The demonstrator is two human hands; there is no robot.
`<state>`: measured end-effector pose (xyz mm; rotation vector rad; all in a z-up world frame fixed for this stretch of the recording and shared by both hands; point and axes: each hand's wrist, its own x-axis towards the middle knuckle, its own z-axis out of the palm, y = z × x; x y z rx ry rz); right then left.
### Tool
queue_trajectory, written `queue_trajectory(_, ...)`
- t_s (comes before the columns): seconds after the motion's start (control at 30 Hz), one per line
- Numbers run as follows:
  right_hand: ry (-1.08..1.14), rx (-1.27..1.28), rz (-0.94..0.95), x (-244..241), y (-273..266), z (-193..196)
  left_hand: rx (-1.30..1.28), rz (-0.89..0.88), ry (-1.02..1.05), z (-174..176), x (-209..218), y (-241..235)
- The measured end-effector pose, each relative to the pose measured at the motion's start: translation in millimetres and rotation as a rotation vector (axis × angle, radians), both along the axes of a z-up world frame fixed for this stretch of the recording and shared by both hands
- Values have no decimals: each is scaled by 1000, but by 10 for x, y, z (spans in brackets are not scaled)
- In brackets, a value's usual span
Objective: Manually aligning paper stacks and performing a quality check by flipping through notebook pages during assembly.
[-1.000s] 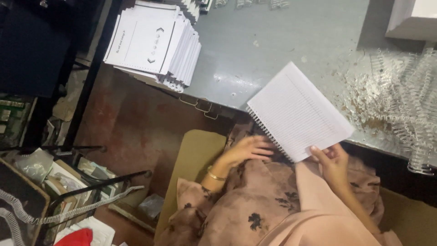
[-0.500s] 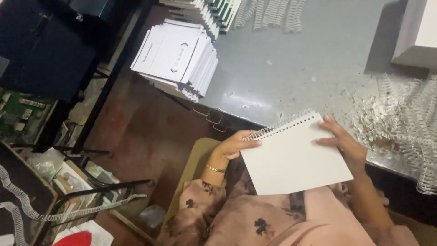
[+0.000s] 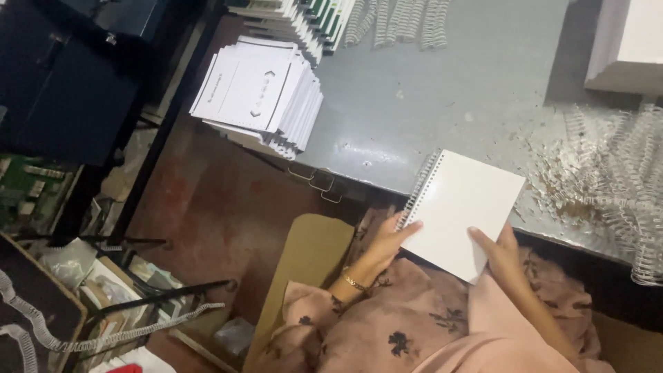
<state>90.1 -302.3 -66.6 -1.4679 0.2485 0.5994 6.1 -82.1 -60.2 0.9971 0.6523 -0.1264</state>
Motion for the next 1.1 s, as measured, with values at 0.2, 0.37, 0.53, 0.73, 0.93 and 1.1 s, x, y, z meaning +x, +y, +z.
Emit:
queue_trajectory(0.2, -78, -46, 128, 38, -178, -46, 102, -173, 54, 309, 79, 148)
queue_trajectory(0.37, -182, -8, 95, -33, -172, 201, 365, -258, 63, 518, 215, 163)
queue_trajectory(0.53, -331, -81, 94, -154, -232, 193, 652, -53, 3, 591, 26, -28)
queue_trajectory(0.73, -378, -92, 59, -239, -135, 431, 1013, 33, -139, 738, -78, -143)
queue_trajectory(0.93, -437, -161, -49, -354, -91, 445, 1357, 37, -265, 411, -135, -231)
queue_trajectory(1.1, -433, -71, -120, -327, -83, 350, 1130, 97, -294, 654, -62, -162)
